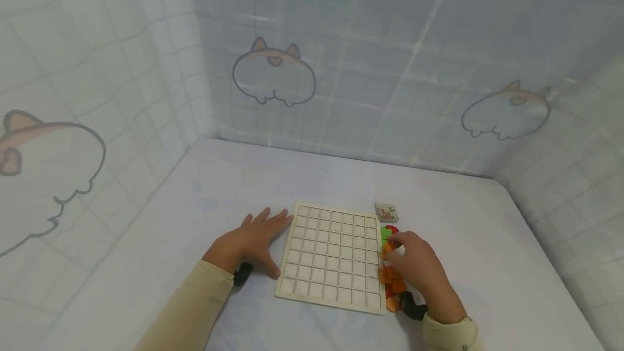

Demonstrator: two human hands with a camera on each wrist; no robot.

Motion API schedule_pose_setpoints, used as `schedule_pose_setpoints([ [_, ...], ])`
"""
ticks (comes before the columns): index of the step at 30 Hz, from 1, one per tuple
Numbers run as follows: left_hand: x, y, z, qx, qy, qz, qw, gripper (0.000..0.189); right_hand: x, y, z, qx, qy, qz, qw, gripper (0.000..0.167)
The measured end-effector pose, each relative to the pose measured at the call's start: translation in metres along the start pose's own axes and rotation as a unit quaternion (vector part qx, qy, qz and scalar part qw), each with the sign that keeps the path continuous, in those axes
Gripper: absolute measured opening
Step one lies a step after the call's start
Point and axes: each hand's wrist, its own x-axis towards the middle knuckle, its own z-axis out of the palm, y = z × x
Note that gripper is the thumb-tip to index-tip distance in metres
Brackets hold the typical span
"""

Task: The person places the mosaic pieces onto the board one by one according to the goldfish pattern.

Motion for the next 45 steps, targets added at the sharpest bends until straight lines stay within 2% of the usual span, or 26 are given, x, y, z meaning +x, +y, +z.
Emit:
schedule_pose_setpoints([
  [7,0.004,0.016,0.000,0.002,-0.004,0.003,1.0000,0.125,0.001,-0.042,0.007,-0.006,-0.009,-0.113,0.9935,0.027],
  [11,0.015,0.029,0.000,-0.001,0.004,-0.003,1.0000,0.123,0.015,-0.065,0.015,-0.027,-0.025,-0.164,0.9858,0.024],
  [14,0.022,0.038,0.000,0.001,0.005,-0.007,1.0000,0.122,0.028,-0.077,0.023,-0.040,-0.052,-0.182,0.9810,0.024],
  [16,0.025,0.044,0.001,0.004,0.001,-0.005,1.0000,0.121,0.036,-0.083,0.028,-0.056,-0.071,-0.182,0.9790,0.023],
  [19,0.032,0.057,0.004,0.010,-0.013,0.015,0.9998,0.120,0.043,-0.082,0.031,-0.084,-0.076,-0.163,0.9800,0.023],
  [26,0.045,0.087,0.012,0.011,-0.027,0.057,0.9979,0.118,0.047,-0.072,0.029,-0.123,-0.047,-0.114,0.9847,0.024],
  [31,0.052,0.098,0.016,0.016,-0.032,0.072,0.9968,0.119,0.044,-0.064,0.027,-0.139,-0.029,-0.084,0.9863,0.028],
  [35,0.055,0.097,0.017,0.020,-0.029,0.082,0.9960,0.120,0.044,-0.062,0.028,-0.151,-0.022,-0.099,0.9834,0.029],
  [39,0.056,0.090,0.018,0.022,-0.028,0.088,0.9955,0.121,0.040,-0.062,0.032,-0.178,-0.032,-0.115,0.9769,0.040],
  [42,0.056,0.082,0.020,0.025,-0.025,0.084,0.9958,0.122,0.027,-0.064,0.030,-0.179,-0.025,-0.112,0.9771,0.050],
  [45,0.054,0.075,0.021,0.017,-0.022,0.079,0.9965,0.123,0.005,-0.062,0.019,-0.146,-0.007,-0.102,0.9839,0.055],
])
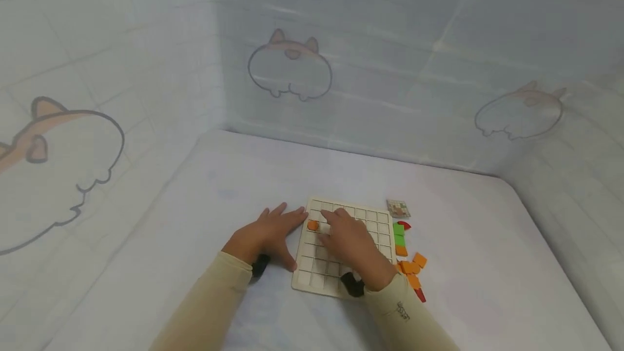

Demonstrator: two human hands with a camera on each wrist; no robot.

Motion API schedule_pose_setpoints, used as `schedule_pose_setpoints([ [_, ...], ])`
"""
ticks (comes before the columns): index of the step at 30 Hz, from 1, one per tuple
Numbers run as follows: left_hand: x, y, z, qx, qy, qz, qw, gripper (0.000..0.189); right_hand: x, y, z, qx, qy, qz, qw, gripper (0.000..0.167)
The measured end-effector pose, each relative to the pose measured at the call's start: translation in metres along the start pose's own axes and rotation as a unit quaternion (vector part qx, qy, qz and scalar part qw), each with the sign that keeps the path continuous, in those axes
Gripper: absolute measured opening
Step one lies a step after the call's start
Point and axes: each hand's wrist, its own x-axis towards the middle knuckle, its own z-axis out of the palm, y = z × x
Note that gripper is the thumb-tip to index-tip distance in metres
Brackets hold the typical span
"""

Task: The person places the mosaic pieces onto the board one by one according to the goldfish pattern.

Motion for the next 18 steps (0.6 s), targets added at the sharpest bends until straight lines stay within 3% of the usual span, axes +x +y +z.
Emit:
schedule_pose_setpoints([
  [4,-0.001,-0.005,-0.003,-0.016,-0.004,0.002,0.9999,0.124,-0.037,0.025,-0.016,0.055,0.016,0.032,0.9979,0.058],
  [9,-0.011,-0.021,-0.020,-0.014,-0.006,0.002,0.9999,0.127,-0.071,0.060,-0.035,0.111,0.018,0.072,0.9910,0.060],
  [14,-0.024,-0.041,-0.040,-0.014,-0.002,-0.006,0.9999,0.130,-0.087,0.089,-0.045,0.139,0.008,0.115,0.9835,0.057],
  [18,-0.034,-0.053,-0.043,-0.018,-0.002,-0.019,0.9997,0.133,-0.093,0.096,-0.040,0.135,-0.016,0.138,0.9810,0.052],
])
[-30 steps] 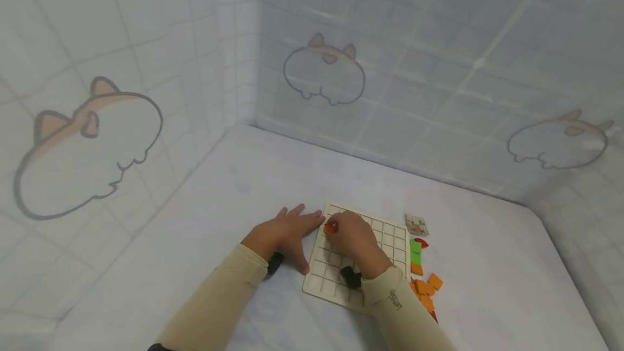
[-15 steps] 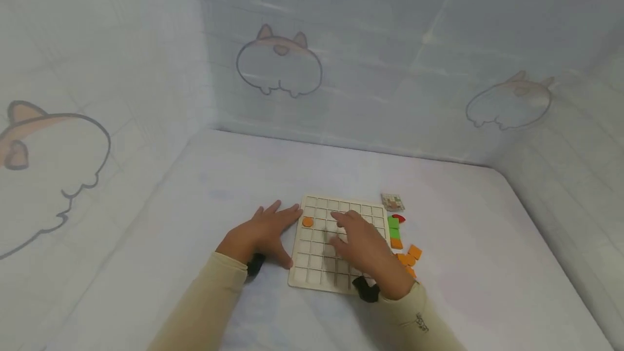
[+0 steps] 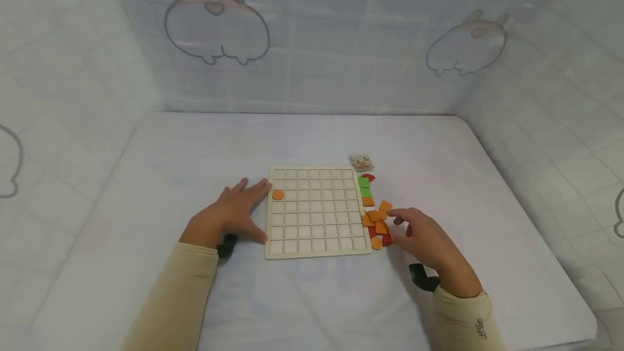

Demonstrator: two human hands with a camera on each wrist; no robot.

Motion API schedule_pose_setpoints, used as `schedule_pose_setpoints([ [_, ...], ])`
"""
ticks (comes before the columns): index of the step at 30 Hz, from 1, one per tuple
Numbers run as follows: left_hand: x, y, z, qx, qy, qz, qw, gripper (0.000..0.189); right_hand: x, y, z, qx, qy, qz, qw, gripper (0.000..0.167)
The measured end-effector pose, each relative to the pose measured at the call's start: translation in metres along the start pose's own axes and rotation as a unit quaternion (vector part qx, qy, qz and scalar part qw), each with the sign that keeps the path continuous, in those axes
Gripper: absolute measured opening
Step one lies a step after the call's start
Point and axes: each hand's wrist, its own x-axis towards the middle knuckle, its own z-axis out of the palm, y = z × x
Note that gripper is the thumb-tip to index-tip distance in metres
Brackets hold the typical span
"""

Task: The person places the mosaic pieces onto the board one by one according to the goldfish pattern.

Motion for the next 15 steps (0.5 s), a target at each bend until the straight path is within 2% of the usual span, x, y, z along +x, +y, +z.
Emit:
schedule_pose_setpoints([
  [7,-0.003,-0.002,0.000,-0.008,0.000,-0.006,1.0000,0.133,-0.003,0.003,0.013,0.019,-0.020,0.024,0.9993,0.032],
  [10,-0.003,-0.002,0.001,-0.007,0.000,-0.004,1.0000,0.132,-0.003,0.000,0.020,0.020,-0.024,0.009,0.9995,0.026],
  [15,-0.002,0.002,0.001,-0.005,0.002,-0.004,1.0000,0.132,-0.002,-0.004,0.030,-0.018,-0.015,-0.024,0.9994,0.025],
])
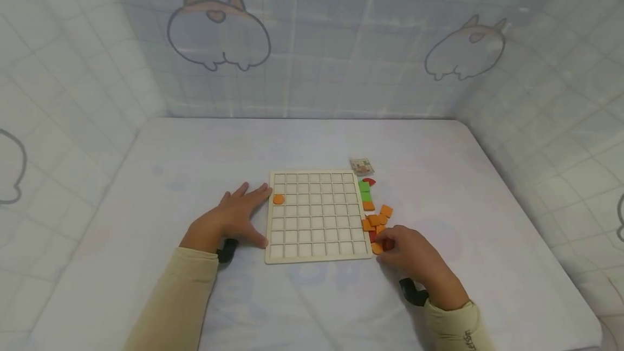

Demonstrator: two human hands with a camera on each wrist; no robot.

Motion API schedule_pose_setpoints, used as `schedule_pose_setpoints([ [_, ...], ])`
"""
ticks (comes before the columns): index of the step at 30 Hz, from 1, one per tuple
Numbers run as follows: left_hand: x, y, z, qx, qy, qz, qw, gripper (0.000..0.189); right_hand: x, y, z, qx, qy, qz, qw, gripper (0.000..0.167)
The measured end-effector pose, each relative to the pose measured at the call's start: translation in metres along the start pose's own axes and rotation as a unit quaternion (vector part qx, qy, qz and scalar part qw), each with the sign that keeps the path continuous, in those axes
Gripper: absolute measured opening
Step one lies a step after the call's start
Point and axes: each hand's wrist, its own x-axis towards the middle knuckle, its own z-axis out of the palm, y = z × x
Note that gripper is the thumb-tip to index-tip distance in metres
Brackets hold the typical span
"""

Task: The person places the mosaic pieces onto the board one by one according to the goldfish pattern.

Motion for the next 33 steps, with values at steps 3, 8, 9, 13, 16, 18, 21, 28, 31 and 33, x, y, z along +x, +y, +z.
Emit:
schedule_pose_setpoints([
  [3,-0.002,0.003,0.001,-0.004,-0.001,-0.004,1.0000,0.131,0.001,-0.002,0.003,-0.022,0.006,0.000,0.9997,0.020],
  [8,-0.003,0.005,0.004,-0.004,-0.002,-0.008,1.0000,0.129,0.002,-0.003,0.007,-0.044,0.012,-0.005,0.9989,0.015],
  [9,-0.003,0.005,0.004,-0.005,-0.002,-0.008,1.0000,0.129,0.002,-0.004,0.008,-0.049,0.012,-0.009,0.9987,0.016],
  [13,-0.003,0.007,0.005,-0.007,0.001,-0.008,0.9999,0.128,0.002,-0.005,0.009,-0.066,0.006,-0.024,0.9975,0.015],
  [16,-0.002,0.010,0.006,-0.006,0.003,-0.009,0.9999,0.128,0.001,-0.005,0.003,-0.076,0.003,-0.032,0.9966,0.016],
  [18,-0.001,0.011,0.006,-0.005,0.006,-0.007,0.9999,0.128,0.002,-0.007,-0.004,-0.067,0.009,-0.047,0.9967,0.016],
  [21,0.004,0.015,0.006,-0.001,0.006,0.001,1.0000,0.128,0.004,-0.015,-0.011,-0.028,0.022,-0.086,0.9957,0.014],
  [28,0.010,0.022,0.006,0.002,0.001,0.014,0.9999,0.125,0.036,-0.077,0.013,-0.022,0.017,-0.188,0.9817,0.005],
  [31,0.013,0.028,0.010,0.012,-0.001,0.019,0.9998,0.124,0.052,-0.102,0.028,-0.045,0.000,-0.205,0.9778,0.009],
  [33,0.015,0.033,0.012,0.016,-0.001,0.023,0.9996,0.123,0.060,-0.115,0.035,-0.062,-0.006,-0.201,0.9777,0.010],
])
